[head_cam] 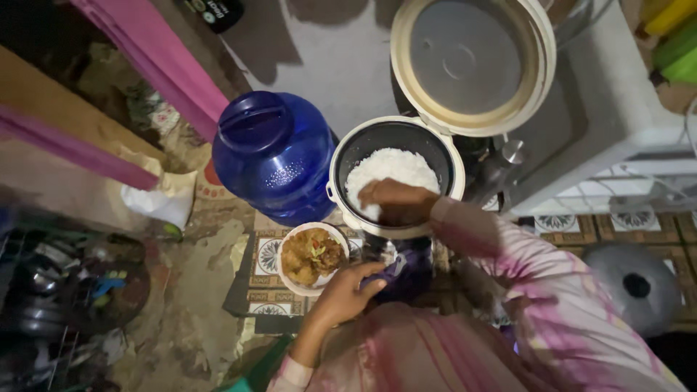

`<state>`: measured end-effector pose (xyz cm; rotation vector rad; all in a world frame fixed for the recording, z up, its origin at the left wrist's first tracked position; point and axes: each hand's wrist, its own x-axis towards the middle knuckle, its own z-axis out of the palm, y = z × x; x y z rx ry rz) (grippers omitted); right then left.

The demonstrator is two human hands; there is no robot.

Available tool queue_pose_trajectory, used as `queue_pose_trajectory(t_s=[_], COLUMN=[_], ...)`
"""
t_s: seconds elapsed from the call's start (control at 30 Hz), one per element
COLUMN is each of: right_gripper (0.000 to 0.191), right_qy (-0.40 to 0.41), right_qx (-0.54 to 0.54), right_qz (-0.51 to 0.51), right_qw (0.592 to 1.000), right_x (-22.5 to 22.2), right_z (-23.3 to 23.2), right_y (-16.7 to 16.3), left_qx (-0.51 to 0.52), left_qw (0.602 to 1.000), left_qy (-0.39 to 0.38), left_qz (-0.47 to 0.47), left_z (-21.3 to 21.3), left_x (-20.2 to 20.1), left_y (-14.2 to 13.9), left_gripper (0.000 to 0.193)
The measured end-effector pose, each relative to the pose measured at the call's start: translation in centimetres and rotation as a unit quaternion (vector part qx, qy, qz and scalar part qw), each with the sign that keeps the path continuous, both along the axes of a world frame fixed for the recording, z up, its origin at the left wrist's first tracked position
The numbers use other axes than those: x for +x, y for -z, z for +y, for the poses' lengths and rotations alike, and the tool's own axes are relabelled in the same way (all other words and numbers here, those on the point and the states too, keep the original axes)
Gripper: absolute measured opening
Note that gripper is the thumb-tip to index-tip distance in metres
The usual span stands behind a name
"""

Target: The person wipes the stove and rice cooker with a purple cloth, then scoops cooked rice from the rice cooker into a plastic bag and spoons a cooked dish into a green bowl. They carry the bowl and a glass bowl of food to the refrigerator and place the food inside.

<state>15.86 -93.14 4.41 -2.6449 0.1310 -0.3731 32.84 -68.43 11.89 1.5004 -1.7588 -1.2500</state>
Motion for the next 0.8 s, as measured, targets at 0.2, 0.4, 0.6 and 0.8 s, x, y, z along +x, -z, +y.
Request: queue_pose_trajectory(t_s=[0.2, 0.4, 0.6, 0.8], right_gripper=[0.011, 0.017, 0.018, 0.006], right_qy=[-0.014, 0.140, 0.257, 0.220], right_qx=[-0.048, -0.050, -0.043, 0.012], right_qz=[0.036, 0.195, 0.096, 0.085], right_qw=[0.998, 0.969, 0.961, 0.972], right_x=[-3.8, -7.1, -3.7, -1.2], right_z=[-4.9, -10.0, -9.3, -8.3], right_y=[2.7, 3.0, 3.6, 3.2], left_qx=[-0.007, 0.006, 0.021, -0.005], left_qw=[0.996, 0.995, 0.996, 0.995], left_qy=[-0.078, -0.087, -0.080, -0.094], left_qz=[0.031, 0.056, 0.026, 0.019], left_z=[0.5, 0.0, -0.8, -0.8], left_x=[-0.2, -1.9, -3.3, -3.7], left_y=[0.9, 1.0, 0.3, 0.3], left_gripper=[0.035, 0.037, 0.037, 0.038])
